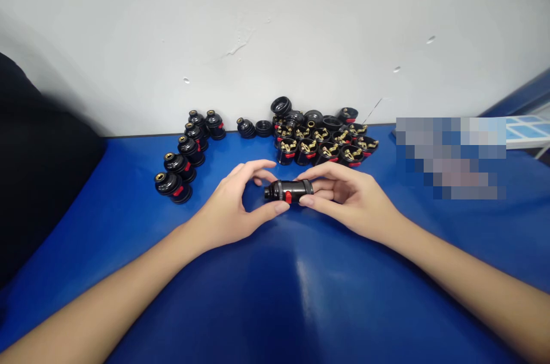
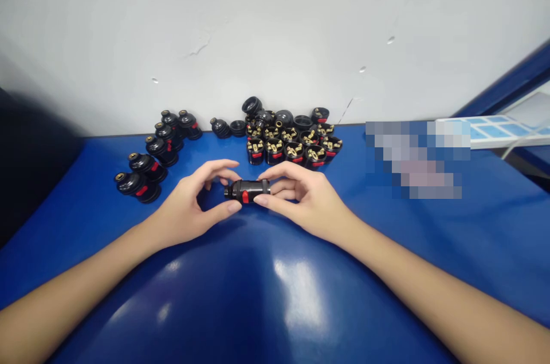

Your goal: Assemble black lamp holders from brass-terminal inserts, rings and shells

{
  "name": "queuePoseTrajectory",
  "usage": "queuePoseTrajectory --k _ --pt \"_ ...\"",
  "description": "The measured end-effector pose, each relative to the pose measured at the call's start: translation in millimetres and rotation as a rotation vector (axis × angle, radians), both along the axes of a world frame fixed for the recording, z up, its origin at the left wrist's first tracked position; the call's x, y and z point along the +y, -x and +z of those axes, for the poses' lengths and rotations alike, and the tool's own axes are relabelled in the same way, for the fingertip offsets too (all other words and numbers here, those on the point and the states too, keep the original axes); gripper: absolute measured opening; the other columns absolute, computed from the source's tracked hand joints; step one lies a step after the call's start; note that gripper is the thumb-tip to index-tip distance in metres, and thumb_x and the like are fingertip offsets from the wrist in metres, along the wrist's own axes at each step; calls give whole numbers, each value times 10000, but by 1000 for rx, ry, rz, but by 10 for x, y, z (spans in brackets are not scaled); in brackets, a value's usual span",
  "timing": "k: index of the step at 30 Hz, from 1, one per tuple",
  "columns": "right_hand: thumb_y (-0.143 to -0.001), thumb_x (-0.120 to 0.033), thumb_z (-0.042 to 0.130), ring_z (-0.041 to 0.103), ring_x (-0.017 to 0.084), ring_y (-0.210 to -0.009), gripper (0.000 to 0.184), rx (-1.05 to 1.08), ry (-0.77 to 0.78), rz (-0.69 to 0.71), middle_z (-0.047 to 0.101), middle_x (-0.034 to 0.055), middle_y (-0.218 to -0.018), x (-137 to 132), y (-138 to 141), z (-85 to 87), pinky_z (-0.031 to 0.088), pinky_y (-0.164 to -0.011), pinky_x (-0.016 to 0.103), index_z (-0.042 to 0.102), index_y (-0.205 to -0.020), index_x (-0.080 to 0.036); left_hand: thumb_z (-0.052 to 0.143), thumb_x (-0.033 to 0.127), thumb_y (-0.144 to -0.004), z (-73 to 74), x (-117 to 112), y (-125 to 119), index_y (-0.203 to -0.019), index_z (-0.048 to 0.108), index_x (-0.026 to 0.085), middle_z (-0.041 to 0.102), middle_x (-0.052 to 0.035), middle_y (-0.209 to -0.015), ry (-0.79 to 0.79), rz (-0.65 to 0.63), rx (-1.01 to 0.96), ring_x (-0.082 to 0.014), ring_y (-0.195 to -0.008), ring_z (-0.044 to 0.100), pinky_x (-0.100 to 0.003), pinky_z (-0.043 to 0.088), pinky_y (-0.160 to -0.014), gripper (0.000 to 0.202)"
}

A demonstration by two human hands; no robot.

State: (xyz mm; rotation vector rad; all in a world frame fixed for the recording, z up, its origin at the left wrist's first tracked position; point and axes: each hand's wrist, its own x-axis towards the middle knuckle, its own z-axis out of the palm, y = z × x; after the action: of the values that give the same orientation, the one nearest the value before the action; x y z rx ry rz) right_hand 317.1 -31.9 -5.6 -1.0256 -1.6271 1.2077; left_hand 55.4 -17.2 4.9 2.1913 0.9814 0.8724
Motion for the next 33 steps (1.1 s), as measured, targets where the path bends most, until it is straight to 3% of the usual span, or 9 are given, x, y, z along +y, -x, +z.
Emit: queuePoseTrajectory --k 4,5,8,9,14,19,33 --pt "-859 -413 915 839 234 -894 359 -4 -2 25 842 65 -1001 -2 -5 -4 716 -840 359 749 -1125 -238 673 337 -1053 2 9 9 -1238 719 241 794 -42 -1075 -7 -41 32 -200 -1017 695 -362 531 -959 214" --pt "-859 -411 915 838 230 -891 355 -4 -6 19 840 64 -1001 -2 -7 -4 715 -841 356 751 -1121 -236 719 329 -1023 -3 12 14 -1245 714 239 791 -41 -1097 -17 -46 22 -197 -1017 693 -353 532 -947 239" --pt "-851 -417 921 835 227 -883 361 -5 -15 1 837 62 -1009 -1 -8 -4 714 -845 360 758 -1117 -236 850 350 -918 -18 9 16 -1439 603 237 779 -63 -1218 -12 -18 -15 -218 -1073 695 -366 536 -962 587" --pt "-848 -422 923 836 231 -888 366 -4 -13 3 839 62 -1013 -1 -8 -3 715 -849 367 760 -1119 -239 844 367 -923 -19 4 11 -1457 596 238 780 -69 -1221 -3 -7 -8 -227 -1086 697 -379 536 -976 603" --pt "-844 -409 931 843 237 -906 359 9 -22 31 842 54 -1028 -12 -3 4 717 -875 379 768 -1119 -244 753 380 -1005 1 -15 -28 -1162 788 230 805 -61 -1077 -16 -21 22 -218 -1014 707 -373 552 -951 220" --pt "-868 -378 914 839 231 -919 353 -3 -42 38 835 76 -1050 -20 3 15 714 -887 373 757 -1136 -210 828 356 -953 0 -1 -14 -1173 795 215 800 -59 -1046 -109 -8 28 -218 -997 706 -382 557 -939 264" --pt "-879 -379 906 819 204 -910 332 41 25 13 822 75 -1048 -66 29 21 688 -847 309 738 -1112 -212 784 346 -995 5 -33 7 -1239 698 172 815 -62 -1071 -426 -36 114 -242 -1016 626 -414 481 -922 312"
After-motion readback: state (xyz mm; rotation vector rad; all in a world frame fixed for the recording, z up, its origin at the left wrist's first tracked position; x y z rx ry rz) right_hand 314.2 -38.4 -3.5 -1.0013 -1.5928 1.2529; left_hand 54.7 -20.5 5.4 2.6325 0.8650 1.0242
